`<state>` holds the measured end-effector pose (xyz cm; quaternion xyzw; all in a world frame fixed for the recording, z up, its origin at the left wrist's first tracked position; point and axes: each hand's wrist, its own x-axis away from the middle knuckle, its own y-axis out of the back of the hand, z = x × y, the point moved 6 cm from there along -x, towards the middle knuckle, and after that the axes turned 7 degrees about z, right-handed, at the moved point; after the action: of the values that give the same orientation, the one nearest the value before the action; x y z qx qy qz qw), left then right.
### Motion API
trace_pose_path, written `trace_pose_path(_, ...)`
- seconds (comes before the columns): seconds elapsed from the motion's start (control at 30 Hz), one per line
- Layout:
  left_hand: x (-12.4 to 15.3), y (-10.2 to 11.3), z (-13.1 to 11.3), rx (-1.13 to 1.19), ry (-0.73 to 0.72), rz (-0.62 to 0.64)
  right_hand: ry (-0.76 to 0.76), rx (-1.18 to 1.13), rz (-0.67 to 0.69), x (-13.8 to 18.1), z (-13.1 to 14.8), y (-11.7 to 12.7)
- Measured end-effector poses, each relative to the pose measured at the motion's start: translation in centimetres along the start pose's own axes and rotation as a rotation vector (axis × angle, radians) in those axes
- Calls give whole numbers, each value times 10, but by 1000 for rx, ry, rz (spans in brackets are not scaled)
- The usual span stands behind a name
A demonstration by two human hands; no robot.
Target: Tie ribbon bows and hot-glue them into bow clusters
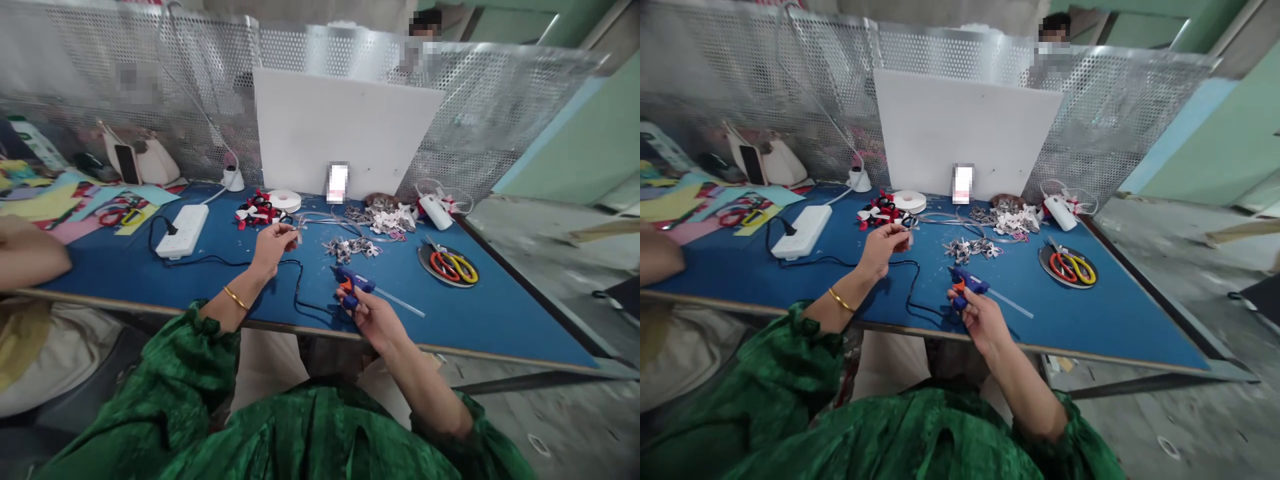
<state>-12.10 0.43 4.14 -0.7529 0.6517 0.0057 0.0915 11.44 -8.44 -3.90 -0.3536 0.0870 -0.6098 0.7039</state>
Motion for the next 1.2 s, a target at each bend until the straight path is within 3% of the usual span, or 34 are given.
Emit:
trace_pose_path(0.2, 31, 22, -7, -33, 33, 36, -82, -22, 24, -16, -17, -29)
trace_pose_path(0.37, 35, 5, -18, -46, 41, 120, -170, -58, 75, -34, -18, -47)
trace_pose_path(0.47, 36, -5, -28, -21, 9, 147, -189, -79, 26, -52, -22, -65)
trace_pose_path(0.63, 47, 4, -37, 14, -18, 117, -111, -93, -104, -91, -26, -96)
trace_pose_path(0.83, 66, 20, -51, 24, -33, 46, -140, 29, -113, -128, -31, -124)
trace_pose_path(0.97, 72, 14, -58, -18, -45, 76, -192, 160, -11, -114, -28, -129)
trace_pose_path(1.07, 72, 2, -55, -44, -14, 115, -161, 250, 47, -82, -22, -112)
trace_pose_path(1.2, 71, -33, -44, -31, 63, 246, 186, 483, 306, -33, 12, -81)
